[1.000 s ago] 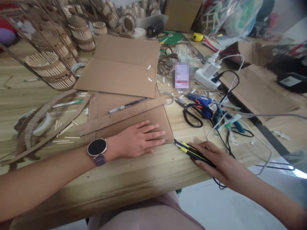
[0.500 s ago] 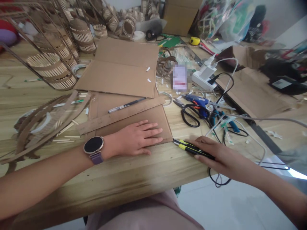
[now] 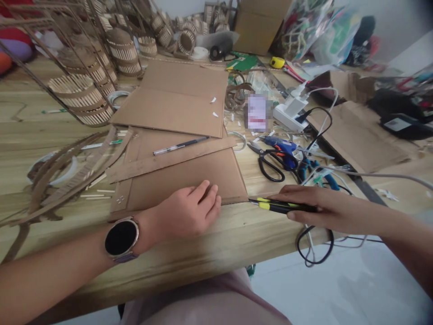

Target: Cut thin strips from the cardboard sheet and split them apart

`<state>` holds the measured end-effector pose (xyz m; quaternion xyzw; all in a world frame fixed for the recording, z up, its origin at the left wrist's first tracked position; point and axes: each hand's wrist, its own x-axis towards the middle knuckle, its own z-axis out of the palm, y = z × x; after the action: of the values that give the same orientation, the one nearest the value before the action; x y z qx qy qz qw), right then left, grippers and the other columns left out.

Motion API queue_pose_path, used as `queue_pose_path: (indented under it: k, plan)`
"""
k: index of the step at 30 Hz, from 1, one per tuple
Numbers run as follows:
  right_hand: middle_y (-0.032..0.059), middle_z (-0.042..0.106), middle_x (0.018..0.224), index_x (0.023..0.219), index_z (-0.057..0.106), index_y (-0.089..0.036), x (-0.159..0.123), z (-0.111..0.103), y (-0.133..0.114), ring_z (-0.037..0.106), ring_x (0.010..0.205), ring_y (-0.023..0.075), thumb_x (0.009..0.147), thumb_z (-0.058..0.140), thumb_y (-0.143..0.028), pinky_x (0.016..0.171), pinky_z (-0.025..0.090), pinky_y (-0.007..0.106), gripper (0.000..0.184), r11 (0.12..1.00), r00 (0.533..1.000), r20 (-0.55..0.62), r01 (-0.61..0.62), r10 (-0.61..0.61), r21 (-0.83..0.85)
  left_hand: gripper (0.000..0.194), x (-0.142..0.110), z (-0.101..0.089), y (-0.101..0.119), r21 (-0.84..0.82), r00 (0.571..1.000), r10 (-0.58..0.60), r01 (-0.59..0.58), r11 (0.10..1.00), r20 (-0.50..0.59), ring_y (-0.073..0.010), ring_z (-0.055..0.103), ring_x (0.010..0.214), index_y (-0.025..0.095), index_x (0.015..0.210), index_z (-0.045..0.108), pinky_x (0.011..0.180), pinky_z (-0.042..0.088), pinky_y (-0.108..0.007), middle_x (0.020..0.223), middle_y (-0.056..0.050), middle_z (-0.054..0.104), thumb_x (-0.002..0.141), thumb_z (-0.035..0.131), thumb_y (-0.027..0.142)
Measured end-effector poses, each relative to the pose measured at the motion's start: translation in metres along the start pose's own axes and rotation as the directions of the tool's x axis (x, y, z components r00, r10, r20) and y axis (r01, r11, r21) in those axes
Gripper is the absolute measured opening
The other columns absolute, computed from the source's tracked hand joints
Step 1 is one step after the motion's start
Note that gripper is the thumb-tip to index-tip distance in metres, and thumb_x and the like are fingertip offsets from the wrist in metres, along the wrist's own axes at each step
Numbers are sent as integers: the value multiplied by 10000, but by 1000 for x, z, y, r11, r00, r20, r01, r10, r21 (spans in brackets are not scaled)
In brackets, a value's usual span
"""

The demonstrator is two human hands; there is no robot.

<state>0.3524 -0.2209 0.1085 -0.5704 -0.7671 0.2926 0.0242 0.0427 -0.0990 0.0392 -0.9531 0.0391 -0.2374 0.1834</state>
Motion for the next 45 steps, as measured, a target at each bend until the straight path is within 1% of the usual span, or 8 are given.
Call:
queue_pose_path:
  k: [3, 6, 11, 15, 22, 32, 40, 45]
  plan:
    - [86, 665, 1235, 1377, 563, -282, -1, 4, 5, 656, 1103, 273, 943, 502, -414, 918, 550, 381, 457, 999, 997, 83, -3, 0, 35, 183, 1, 1, 2, -19, 1000, -27, 27, 999, -13, -248, 705, 970, 112, 991, 677, 692, 579, -301, 1095, -110, 749, 907, 519, 74]
    - [122, 636, 1247, 1359, 568, -236, -1, 19, 7, 645, 1116, 270, 944, 477, -395, 940, 538, 394, 454, 999, 999, 8, -36, 36, -18, 162, 2, 6, 3, -58, 998, -25, 28, 998, 50, -228, 692, 959, 132, 943, 671, 660, 557, -284, 1179, -112, 719, 906, 527, 67]
    - [144, 633, 1213, 1329, 550, -185, 3, 47, 2, 673, 1047, 257, 938, 443, -346, 861, 568, 388, 436, 991, 994, -79, -78, 70, -105, 234, 9, 29, -14, -377, 989, 82, -29, 926, 125, -218, 606, 1180, 197, 918, 689, 1009, 489, -379, 1324, -39, 648, 994, 469, 223]
    - [114, 651, 1131, 1361, 517, -213, 6, 55, -1, 711, 879, 231, 973, 397, -405, 726, 587, 365, 449, 973, 990, -77, -129, 116, -193, 329, 14, 44, -22, -498, 975, 130, -23, 867, 181, -218, 466, 1357, 192, 1290, 589, 1126, 387, -391, 1459, -24, 531, 1020, 404, 230]
    - [103, 645, 1068, 1348, 548, -217, 4, 67, 5, 695, 840, 197, 1002, 351, -435, 727, 584, 325, 453, 947, 985, -169, -84, 32, -310, 413, 13, 44, -9, -477, 966, 108, 18, 878, 234, -226, 386, 1414, 150, 1408, 483, 1176, 296, -418, 1511, -37, 464, 1038, 306, 189]
    - [88, 626, 1046, 1479, 389, -226, -1, 96, 0, 688, 771, 176, 1023, 306, -374, 644, 592, 300, 486, 912, 962, -273, -87, -28, -401, 401, 13, 46, -9, -483, 968, 88, 37, 875, 234, -217, 386, 1415, 184, 1406, 491, 1179, 290, -390, 1509, -25, 468, 1034, 345, 213]
    - [89, 637, 1005, 1421, 436, -171, -3, 97, 2, 692, 764, 173, 1033, 265, -344, 663, 596, 296, 458, 864, 953, -283, -47, -112, -500, 394, 14, 46, -9, -497, 970, 80, 45, 867, 228, -210, 395, 1409, 181, 1386, 515, 1174, 303, -387, 1501, -23, 480, 1042, 328, 218]
    - [89, 640, 1018, 1412, 451, -167, -3, 95, -4, 689, 691, 153, 1033, 260, -348, 605, 592, 281, 461, 884, 965, -253, -64, -63, -462, 390, 14, 45, -9, -492, 971, 71, 53, 869, 229, -195, 402, 1401, 200, 1380, 528, 1178, 294, -377, 1493, -21, 490, 1043, 334, 228]
